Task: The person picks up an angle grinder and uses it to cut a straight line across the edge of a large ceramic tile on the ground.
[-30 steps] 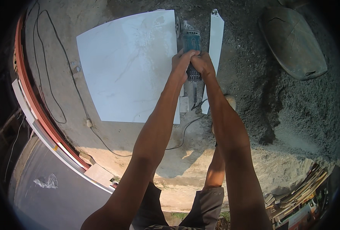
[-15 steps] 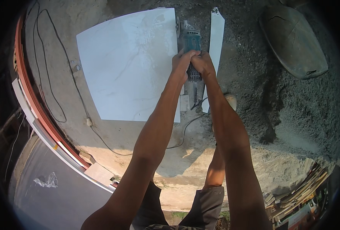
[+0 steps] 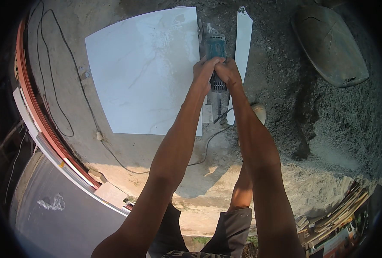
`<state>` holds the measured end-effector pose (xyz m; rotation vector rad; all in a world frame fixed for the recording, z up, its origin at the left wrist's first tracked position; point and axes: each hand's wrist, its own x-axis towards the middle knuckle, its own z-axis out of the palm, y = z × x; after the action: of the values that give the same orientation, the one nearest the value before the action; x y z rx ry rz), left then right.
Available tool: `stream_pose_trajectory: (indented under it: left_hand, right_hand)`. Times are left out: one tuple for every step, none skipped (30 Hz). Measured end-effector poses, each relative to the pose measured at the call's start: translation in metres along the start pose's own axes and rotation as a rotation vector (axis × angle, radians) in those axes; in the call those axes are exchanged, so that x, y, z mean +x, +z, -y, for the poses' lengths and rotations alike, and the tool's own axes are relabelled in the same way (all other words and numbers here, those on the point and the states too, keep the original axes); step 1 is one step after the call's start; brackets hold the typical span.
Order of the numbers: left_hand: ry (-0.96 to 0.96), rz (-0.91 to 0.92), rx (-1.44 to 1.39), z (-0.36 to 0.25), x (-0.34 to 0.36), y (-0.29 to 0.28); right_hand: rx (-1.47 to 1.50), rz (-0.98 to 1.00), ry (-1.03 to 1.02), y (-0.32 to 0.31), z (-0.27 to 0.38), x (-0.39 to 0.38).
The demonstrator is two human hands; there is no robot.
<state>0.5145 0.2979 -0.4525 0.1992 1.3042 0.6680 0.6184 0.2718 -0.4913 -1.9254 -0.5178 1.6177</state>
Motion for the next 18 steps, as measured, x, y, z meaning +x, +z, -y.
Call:
stream_pose_trajectory:
  left_hand:
    - [-0.001, 0.000, 0.000, 0.001, 0.000, 0.000]
    - [-0.014, 0.009, 0.018, 0.001, -0.001, 0.000]
    - [-0.027, 0.017, 0.036, 0.002, -0.001, -0.001]
    - [-0.027, 0.016, 0.037, 0.003, -0.001, -0.002]
    - [-0.026, 0.016, 0.038, 0.003, -0.001, -0.002]
    - [-0.025, 0.016, 0.039, 0.004, -0.001, -0.003]
    - [-0.025, 0.017, 0.038, 0.006, -0.001, -0.004]
    - [-0.036, 0.016, 0.026, 0.008, -0.003, -0.005]
    - [-0.046, 0.015, 0.013, 0.010, -0.004, -0.006]
    - [-0.048, 0.015, 0.014, 0.013, -0.007, -0.009]
    - [-0.047, 0.019, 0.039, 0.017, -0.012, -0.012]
    - [-0.046, 0.022, 0.064, 0.020, -0.017, -0.013]
    - [-0.056, 0.022, 0.064, 0.026, -0.024, -0.012]
    - [-0.046, 0.037, 0.130, 0.031, -0.032, -0.010]
    - [-0.036, 0.053, 0.196, 0.037, -0.041, -0.007]
    - [-0.040, 0.053, 0.198, 0.041, -0.050, -0.004]
    - [-0.065, 0.065, 0.182, 0.049, -0.059, -0.001]
    - [-0.090, 0.076, 0.166, 0.056, -0.069, 0.000]
  right_hand:
    - [0.008, 0.001, -0.003, 0.000, -0.002, 0.001]
    - [0.007, 0.001, -0.002, 0.000, -0.004, 0.001]
    - [0.010, -0.020, 0.000, 0.001, -0.006, 0.000]
    - [0.013, -0.039, 0.001, 0.002, -0.007, 0.000]
    - [0.014, -0.039, 0.001, 0.002, -0.008, 0.000]
    - [0.010, -0.032, 0.000, 0.002, -0.008, -0.001]
    - [0.004, -0.027, -0.002, 0.001, -0.009, -0.001]
    - [0.003, -0.029, -0.002, 0.001, -0.010, -0.003]
    - [-0.039, -0.032, 0.012, 0.000, -0.011, -0.007]
    - [-0.080, -0.034, 0.029, 0.001, -0.013, -0.013]
    - [-0.079, -0.035, 0.030, 0.002, -0.015, -0.020]
    - [-0.033, -0.072, 0.026, 0.003, -0.017, -0.028]
    - [0.011, -0.111, 0.032, 0.001, -0.024, -0.038]
    - [0.011, -0.115, 0.041, -0.003, -0.031, -0.048]
    - [0.086, -0.114, 0.036, -0.011, -0.039, -0.057]
    - [0.165, -0.112, 0.025, -0.017, -0.043, -0.068]
    - [0.169, -0.088, 0.008, -0.026, -0.049, -0.078]
    - [0.168, -0.090, 0.013, -0.032, -0.054, -0.088]
